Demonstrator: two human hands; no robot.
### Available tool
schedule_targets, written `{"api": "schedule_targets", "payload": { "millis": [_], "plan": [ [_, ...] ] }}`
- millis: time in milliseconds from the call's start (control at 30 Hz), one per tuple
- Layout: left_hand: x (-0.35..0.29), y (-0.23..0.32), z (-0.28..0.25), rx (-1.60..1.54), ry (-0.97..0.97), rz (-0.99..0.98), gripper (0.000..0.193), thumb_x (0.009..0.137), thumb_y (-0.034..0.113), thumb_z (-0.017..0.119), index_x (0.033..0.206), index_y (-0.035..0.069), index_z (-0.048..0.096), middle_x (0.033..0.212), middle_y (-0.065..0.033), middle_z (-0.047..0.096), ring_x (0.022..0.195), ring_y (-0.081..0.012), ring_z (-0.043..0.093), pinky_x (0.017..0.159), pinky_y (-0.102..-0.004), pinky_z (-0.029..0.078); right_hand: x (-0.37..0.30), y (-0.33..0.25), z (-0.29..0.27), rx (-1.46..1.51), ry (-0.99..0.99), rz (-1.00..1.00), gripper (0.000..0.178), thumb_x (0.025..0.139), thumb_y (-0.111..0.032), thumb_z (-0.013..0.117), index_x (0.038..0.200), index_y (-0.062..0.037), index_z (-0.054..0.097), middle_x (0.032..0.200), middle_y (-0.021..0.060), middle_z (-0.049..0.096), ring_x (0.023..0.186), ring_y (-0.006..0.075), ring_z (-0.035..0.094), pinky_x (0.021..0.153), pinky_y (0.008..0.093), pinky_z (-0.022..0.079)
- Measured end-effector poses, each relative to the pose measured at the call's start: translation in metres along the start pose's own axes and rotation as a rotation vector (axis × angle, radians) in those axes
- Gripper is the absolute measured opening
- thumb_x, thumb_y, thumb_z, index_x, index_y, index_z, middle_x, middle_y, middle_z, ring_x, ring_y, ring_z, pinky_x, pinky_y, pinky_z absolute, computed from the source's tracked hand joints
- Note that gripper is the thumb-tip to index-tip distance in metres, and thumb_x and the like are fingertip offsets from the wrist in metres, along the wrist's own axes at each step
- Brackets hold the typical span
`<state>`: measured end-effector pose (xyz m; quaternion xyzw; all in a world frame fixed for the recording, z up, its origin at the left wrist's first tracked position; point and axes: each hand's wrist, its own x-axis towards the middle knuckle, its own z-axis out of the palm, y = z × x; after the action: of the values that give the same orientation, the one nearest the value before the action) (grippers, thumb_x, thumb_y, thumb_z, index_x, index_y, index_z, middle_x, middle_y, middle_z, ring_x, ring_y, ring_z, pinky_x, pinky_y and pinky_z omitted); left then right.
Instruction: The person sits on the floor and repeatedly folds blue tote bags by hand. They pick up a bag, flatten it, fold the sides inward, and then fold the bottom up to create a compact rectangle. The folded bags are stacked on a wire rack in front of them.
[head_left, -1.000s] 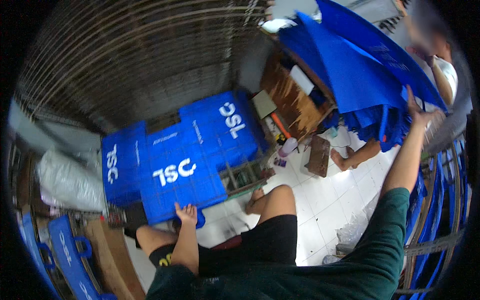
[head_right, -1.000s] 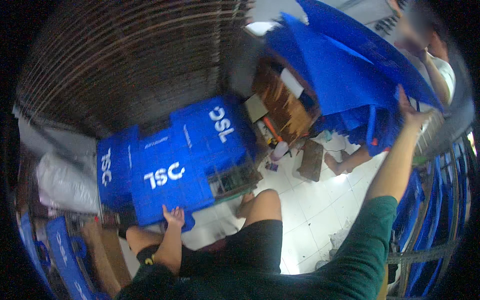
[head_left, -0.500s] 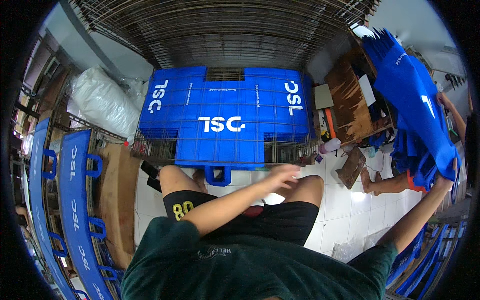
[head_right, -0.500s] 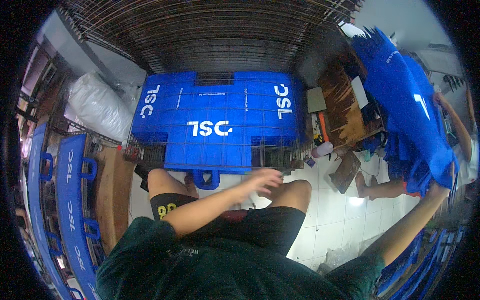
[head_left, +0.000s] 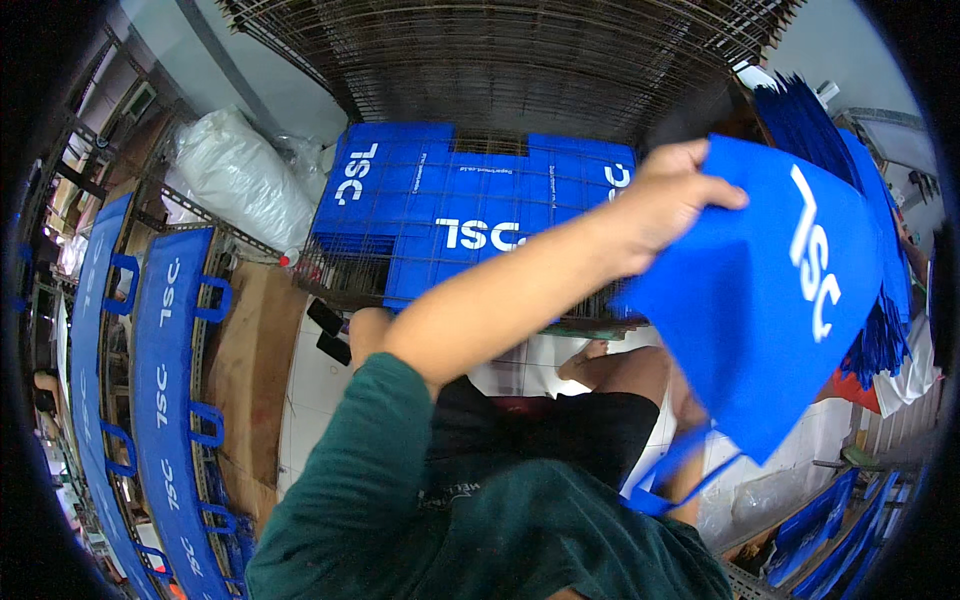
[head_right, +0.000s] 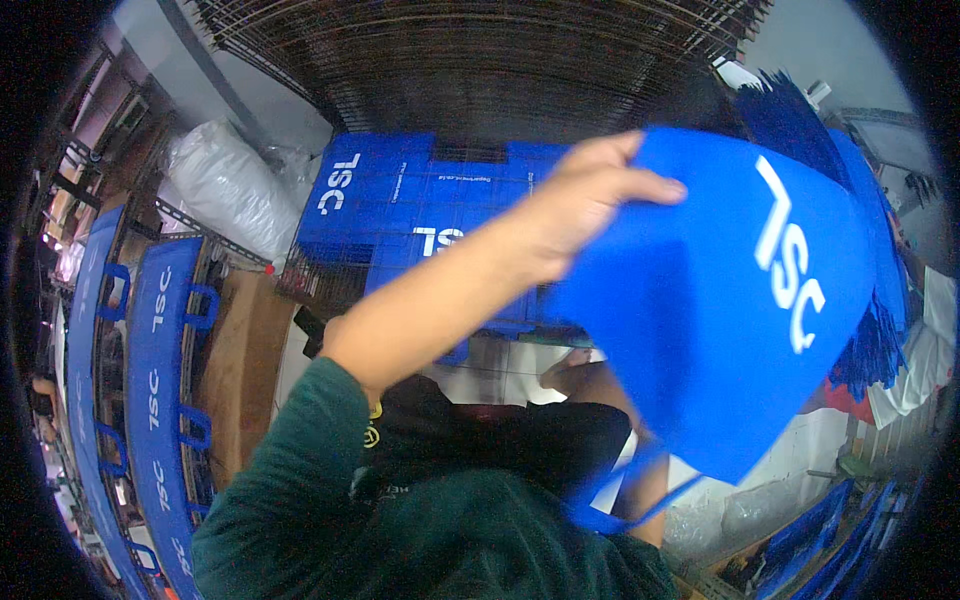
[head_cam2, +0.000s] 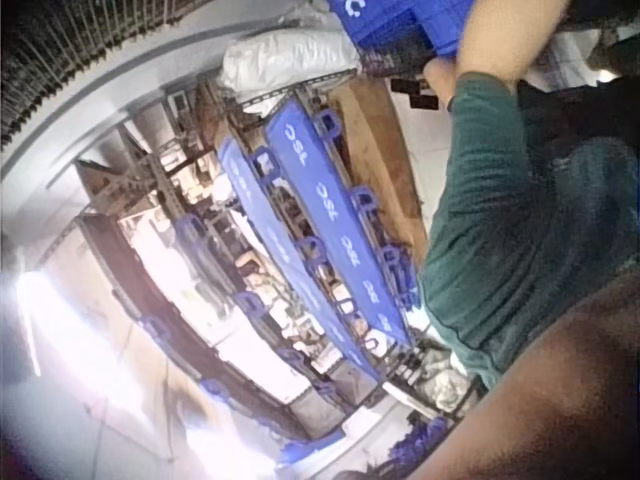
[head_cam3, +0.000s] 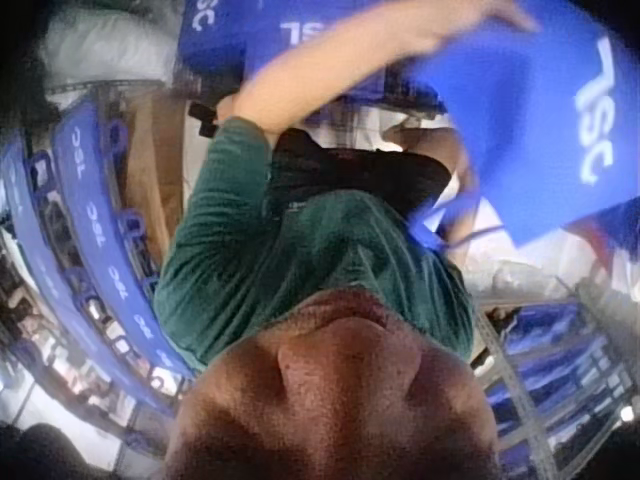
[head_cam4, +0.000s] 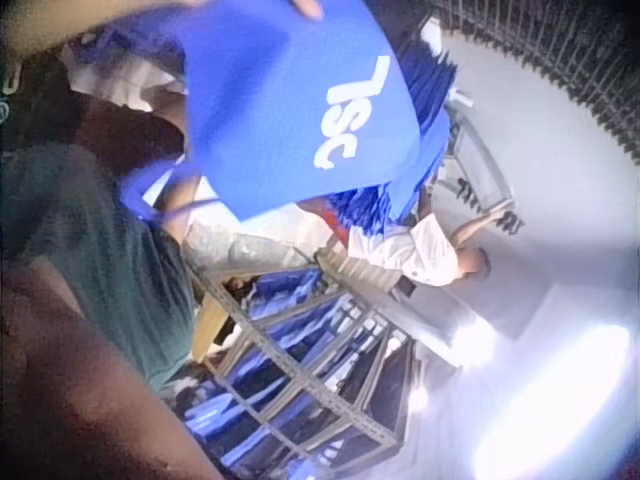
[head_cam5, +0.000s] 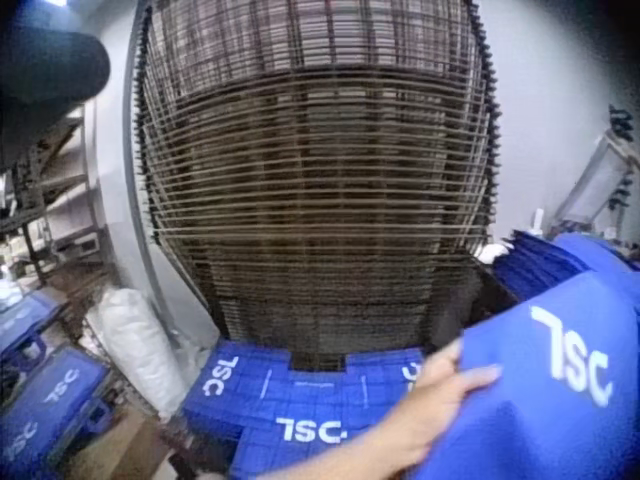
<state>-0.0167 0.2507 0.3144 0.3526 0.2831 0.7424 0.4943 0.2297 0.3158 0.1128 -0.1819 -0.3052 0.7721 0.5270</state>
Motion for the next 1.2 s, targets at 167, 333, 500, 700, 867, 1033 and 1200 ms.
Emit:
{"api": "schedule_targets", "payload": {
  "millis": [167,333,500,700,867,1033,1200],
  "plan": [
    [-0.083,0.062,-0.071,0.129,0.144,-0.025,0.048,0.075,0.006,0.061,0.121,0.001,0.048,0.105,-0.0127,0.061,0.089,-0.0188,0.063,0.083,-0.0303,0.05,-0.039,0.015,-0.034,0.299,-0.12,0.444,0.079,0.083,-0.058,0.046,0.139,-0.0058,0.026,0.143,0.0135,0.028,0.127,0.0339,0.033,0.106,0.05,0.023],
    [-0.163,0.07,-0.145,0.26,0.376,-0.103,0.055,0.077,0.007,0.057,0.129,-0.002,0.04,0.116,-0.0142,0.057,0.099,-0.0189,0.059,0.089,-0.0286,0.045,-0.04,0.005,0.002,-0.179,-0.163,0.517,0.077,0.074,-0.028,0.066,0.138,-0.0058,0.029,0.14,0.0141,0.033,0.127,0.0275,0.034,0.103,0.0427,0.032],
    [-0.211,0.085,-0.21,0.313,0.533,-0.202,0.054,0.077,0.008,0.053,0.129,0.001,0.04,0.108,-0.0129,0.059,0.088,-0.0207,0.062,0.079,-0.0318,0.051,-0.004,0.02,0.076,-0.385,-0.32,0.534,0.075,0.065,-0.008,0.06,0.134,0.0035,0.031,0.126,0.0146,0.049,0.11,0.022,0.052,0.093,0.0325,0.045],
    [-0.211,0.115,-0.287,0.079,0.622,-0.229,0.047,0.075,0.011,0.048,0.12,0.001,0.047,0.102,-0.0134,0.061,0.085,-0.0238,0.062,0.08,-0.0335,0.05,0.095,0.07,0.149,-0.341,-0.573,0.666,0.062,0.069,-0.007,0.051,0.129,0.0034,0.039,0.119,0.014,0.055,0.102,0.0201,0.057,0.088,0.0315,0.047],
    [-0.189,0.147,-0.268,0.03,0.506,0.045,0.047,0.07,0.011,0.047,0.116,0.002,0.049,0.101,-0.014,0.059,0.085,-0.024,0.06,0.077,-0.033,0.052,0.124,0.081,0.194,-0.332,-0.589,0.51,0.058,0.069,0.001,0.044,0.127,0.0034,0.041,0.113,0.0149,0.057,0.1,0.02,0.058,0.091,0.0327,0.046],
    [-0.223,0.129,-0.264,0.273,0.631,0.167,0.069,0.066,0.002,0.049,0.134,0.005,0.033,0.106,-0.0112,0.057,0.087,-0.0201,0.059,0.078,-0.0309,0.051,0.11,0.092,0.167,-0.547,-0.525,0.274,0.062,0.072,0.003,0.044,0.134,0.0036,0.033,0.119,0.0158,0.055,0.107,0.0197,0.055,0.093,0.0322,0.044],
    [-0.262,0.037,-0.35,0.782,0.92,0.019,0.065,0.075,-0.004,0.062,0.134,0.011,0.038,0.096,-0.006,0.059,0.081,-0.0147,0.057,0.078,-0.028,0.047,0.13,0.189,0.028,-0.782,-0.28,0.253,0.034,0.07,0.012,0.054,0.098,-0.0081,0.056,0.089,0.002,0.057,0.082,0.0104,0.052,0.072,0.0245,0.045]
  ]
}}
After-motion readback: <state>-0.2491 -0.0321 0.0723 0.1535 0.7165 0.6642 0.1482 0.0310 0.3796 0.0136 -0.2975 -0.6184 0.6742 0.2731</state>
